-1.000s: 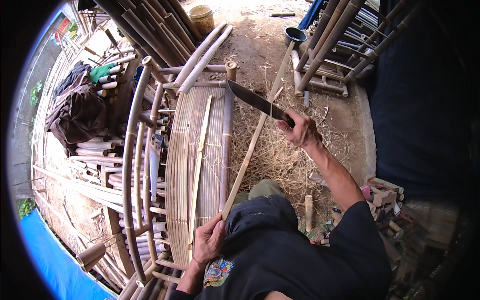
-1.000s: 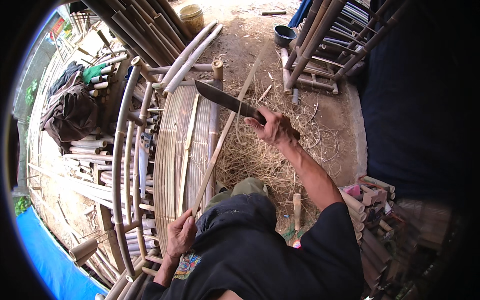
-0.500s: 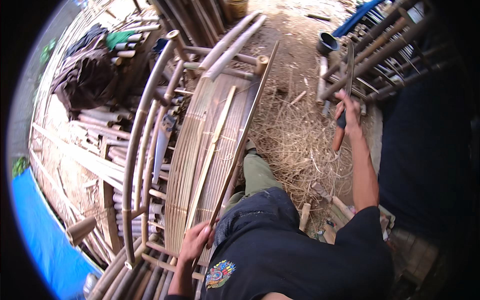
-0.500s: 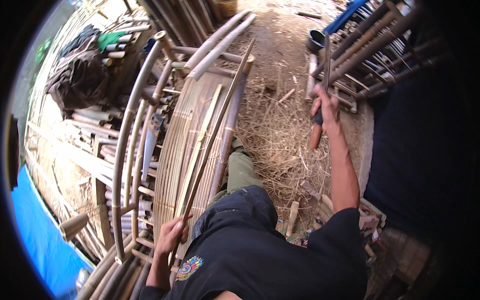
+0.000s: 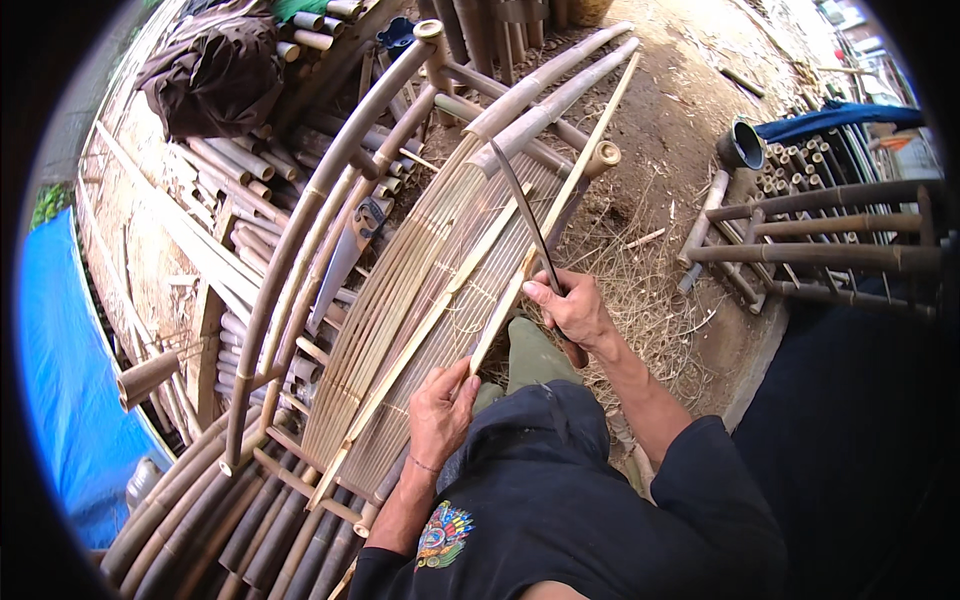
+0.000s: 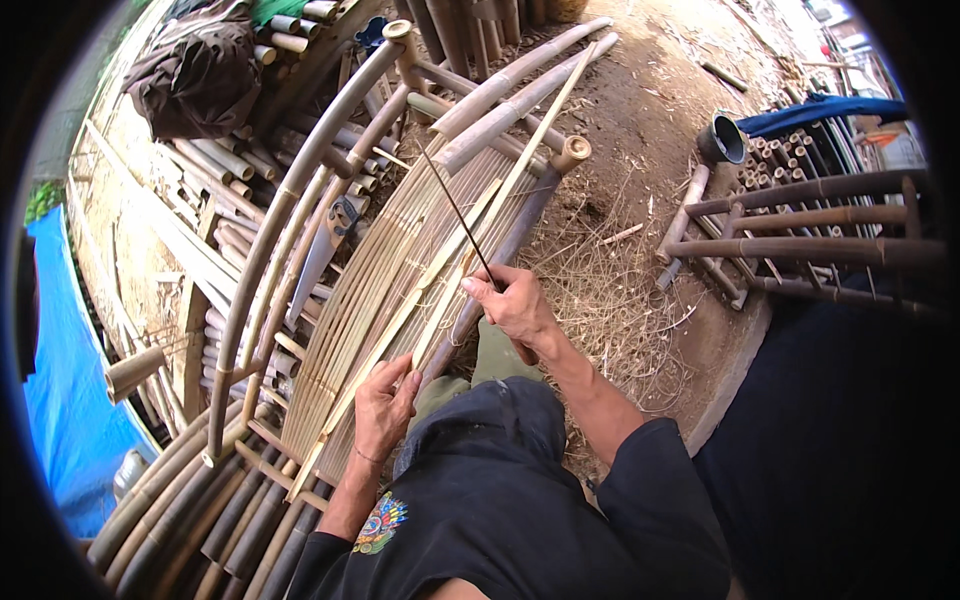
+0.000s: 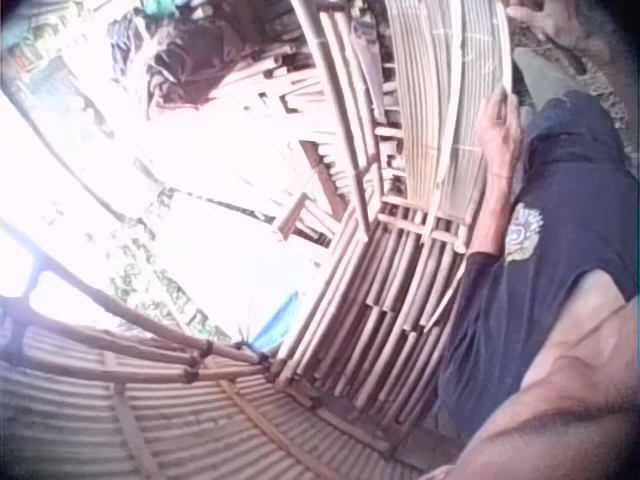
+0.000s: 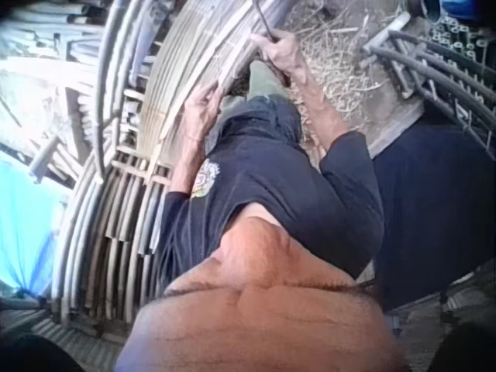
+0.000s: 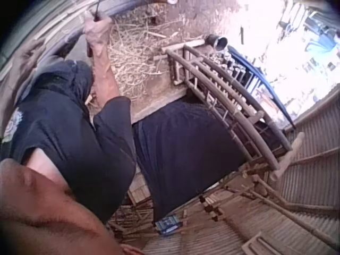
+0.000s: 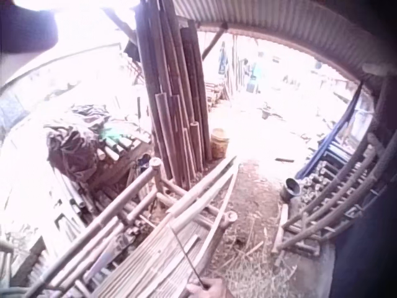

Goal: The person uses a large knife to split bamboo poles into thin strips. They repeatedly strike the bamboo against a wooden frame to separate the layers, then place the finished strips on a nearby rack.

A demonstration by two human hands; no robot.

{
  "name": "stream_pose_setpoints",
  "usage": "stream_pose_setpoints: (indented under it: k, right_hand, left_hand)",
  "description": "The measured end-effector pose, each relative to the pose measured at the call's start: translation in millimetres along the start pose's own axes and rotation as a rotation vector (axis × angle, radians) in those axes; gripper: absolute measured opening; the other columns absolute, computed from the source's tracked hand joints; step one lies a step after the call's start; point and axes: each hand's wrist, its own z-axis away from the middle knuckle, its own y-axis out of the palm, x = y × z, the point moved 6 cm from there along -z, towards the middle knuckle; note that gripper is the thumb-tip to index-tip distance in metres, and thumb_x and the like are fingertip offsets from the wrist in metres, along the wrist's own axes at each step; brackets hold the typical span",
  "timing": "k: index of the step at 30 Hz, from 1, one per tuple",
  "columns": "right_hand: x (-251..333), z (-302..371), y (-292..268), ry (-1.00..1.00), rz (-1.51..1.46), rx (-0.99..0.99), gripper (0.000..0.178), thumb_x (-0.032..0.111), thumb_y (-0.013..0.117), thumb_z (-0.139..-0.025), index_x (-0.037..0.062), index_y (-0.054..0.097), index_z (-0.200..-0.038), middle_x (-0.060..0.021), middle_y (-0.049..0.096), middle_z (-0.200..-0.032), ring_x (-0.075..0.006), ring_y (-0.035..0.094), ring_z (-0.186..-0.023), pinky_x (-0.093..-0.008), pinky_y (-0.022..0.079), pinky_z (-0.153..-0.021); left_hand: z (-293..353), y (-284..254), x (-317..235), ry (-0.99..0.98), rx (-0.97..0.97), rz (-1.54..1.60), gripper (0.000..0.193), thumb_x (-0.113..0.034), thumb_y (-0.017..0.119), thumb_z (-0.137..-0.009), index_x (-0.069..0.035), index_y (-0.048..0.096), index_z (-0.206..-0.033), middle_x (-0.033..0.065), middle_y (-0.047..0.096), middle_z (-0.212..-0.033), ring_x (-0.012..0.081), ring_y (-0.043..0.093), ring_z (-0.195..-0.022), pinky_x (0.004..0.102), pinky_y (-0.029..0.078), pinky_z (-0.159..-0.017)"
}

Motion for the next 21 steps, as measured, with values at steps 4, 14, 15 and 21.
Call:
stream_pose_setpoints:
  k: [4, 14, 15, 21]
  right_hand:
    - [2, -20, 14, 0.013, 0.001, 0.092, 0.027, 0.027, 0.069, -0.091, 0.0025, 0.062, -0.083, 0.0016, 0.055, -0.057, -0.0057, 0.049, -0.049, -0.0229, 0.040, -0.046]
    - [-26, -36, 44, -0.040, 0.061, -0.163, 0.017, 0.015, 0.063, -0.091, 0.0064, 0.061, -0.077, 0.0015, 0.055, -0.060, -0.0071, 0.050, -0.048, -0.0230, 0.040, -0.044]
    - [-35, -40, 32, -0.057, -0.030, -0.286, 0.015, 0.013, 0.063, -0.091, 0.0065, 0.060, -0.077, 0.0012, 0.055, -0.059, -0.0078, 0.050, -0.047, -0.0226, 0.040, -0.043]
    - [-100, -37, -63, 0.099, -0.032, -0.747, 0.014, 0.015, 0.066, -0.089, 0.0094, 0.055, -0.083, 0.0009, 0.052, -0.057, -0.0097, 0.049, -0.043, -0.0257, 0.040, -0.038]
  left_hand:
    - [-4, -12, -9, 0.108, -0.099, -0.107, 0.028, -0.009, 0.069, -0.085, -0.005, 0.067, -0.112, 0.0124, 0.059, -0.080, 0.0276, 0.060, -0.069, 0.0354, 0.048, -0.063]
    - [18, -72, 69, 0.105, -0.172, -0.291, 0.023, -0.014, 0.064, -0.089, -0.008, 0.067, -0.111, 0.0166, 0.061, -0.078, 0.0332, 0.062, -0.070, 0.0418, 0.050, -0.061]
    - [21, -84, 94, 0.085, -0.208, -0.281, 0.022, -0.014, 0.063, -0.090, -0.008, 0.067, -0.110, 0.0175, 0.062, -0.078, 0.0342, 0.063, -0.068, 0.0426, 0.050, -0.061]
    - [7, -164, 212, -0.111, -0.165, -0.424, 0.018, -0.025, 0.055, -0.095, -0.011, 0.066, -0.096, 0.0231, 0.064, -0.072, 0.0431, 0.063, -0.067, 0.0506, 0.050, -0.059]
